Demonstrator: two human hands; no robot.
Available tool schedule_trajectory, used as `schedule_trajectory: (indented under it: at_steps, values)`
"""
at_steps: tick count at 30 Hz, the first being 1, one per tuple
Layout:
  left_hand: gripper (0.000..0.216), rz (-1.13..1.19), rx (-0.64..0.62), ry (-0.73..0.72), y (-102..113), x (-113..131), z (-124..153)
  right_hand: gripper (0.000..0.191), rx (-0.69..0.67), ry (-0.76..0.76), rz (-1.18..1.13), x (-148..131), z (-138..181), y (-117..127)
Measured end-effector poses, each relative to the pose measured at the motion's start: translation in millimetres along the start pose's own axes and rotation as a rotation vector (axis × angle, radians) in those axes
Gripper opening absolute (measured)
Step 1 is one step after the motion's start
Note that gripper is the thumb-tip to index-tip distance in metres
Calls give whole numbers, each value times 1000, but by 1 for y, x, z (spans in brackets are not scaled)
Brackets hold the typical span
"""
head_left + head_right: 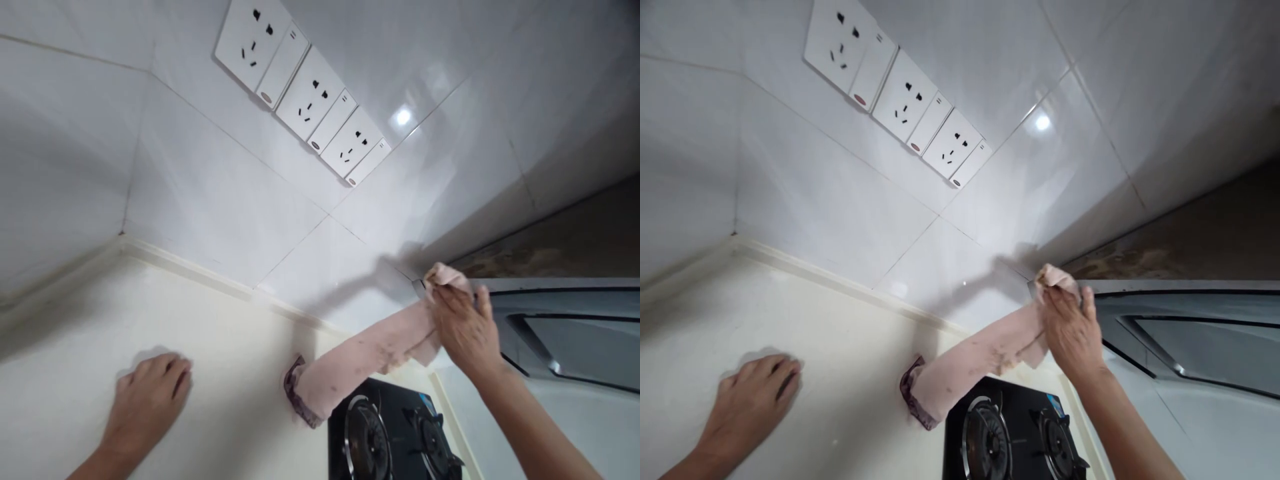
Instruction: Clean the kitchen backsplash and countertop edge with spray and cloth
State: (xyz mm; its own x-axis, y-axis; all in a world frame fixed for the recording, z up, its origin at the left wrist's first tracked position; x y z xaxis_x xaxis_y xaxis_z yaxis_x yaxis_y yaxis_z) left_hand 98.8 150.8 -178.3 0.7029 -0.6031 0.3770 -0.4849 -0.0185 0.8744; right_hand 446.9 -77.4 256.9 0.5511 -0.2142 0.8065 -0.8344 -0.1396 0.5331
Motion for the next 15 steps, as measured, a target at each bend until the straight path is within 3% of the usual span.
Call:
schedule_trajectory:
  at_steps: [3,15]
  values:
    - [48,-16,12,-1,1,1,0,46,-14,95,66,-20,1,-16]
    - [49,-47,-31,-24,2,3,0,42,-63,-6,145,-16,-47,-35]
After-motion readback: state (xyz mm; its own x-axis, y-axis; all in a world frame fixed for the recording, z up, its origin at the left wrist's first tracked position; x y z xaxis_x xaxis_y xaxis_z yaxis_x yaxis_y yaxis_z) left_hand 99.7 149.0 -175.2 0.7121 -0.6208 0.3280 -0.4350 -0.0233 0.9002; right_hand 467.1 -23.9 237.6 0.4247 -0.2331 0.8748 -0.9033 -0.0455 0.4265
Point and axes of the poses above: each hand's wrist, its own z-axis away from the middle knuckle, its own y-axis out of the back of the hand, x = y × z, the point moved 5 cm from there along -z, towards the middle knuckle, and after that the axes turned 5 degrees about -z, right-handed, at the moved point
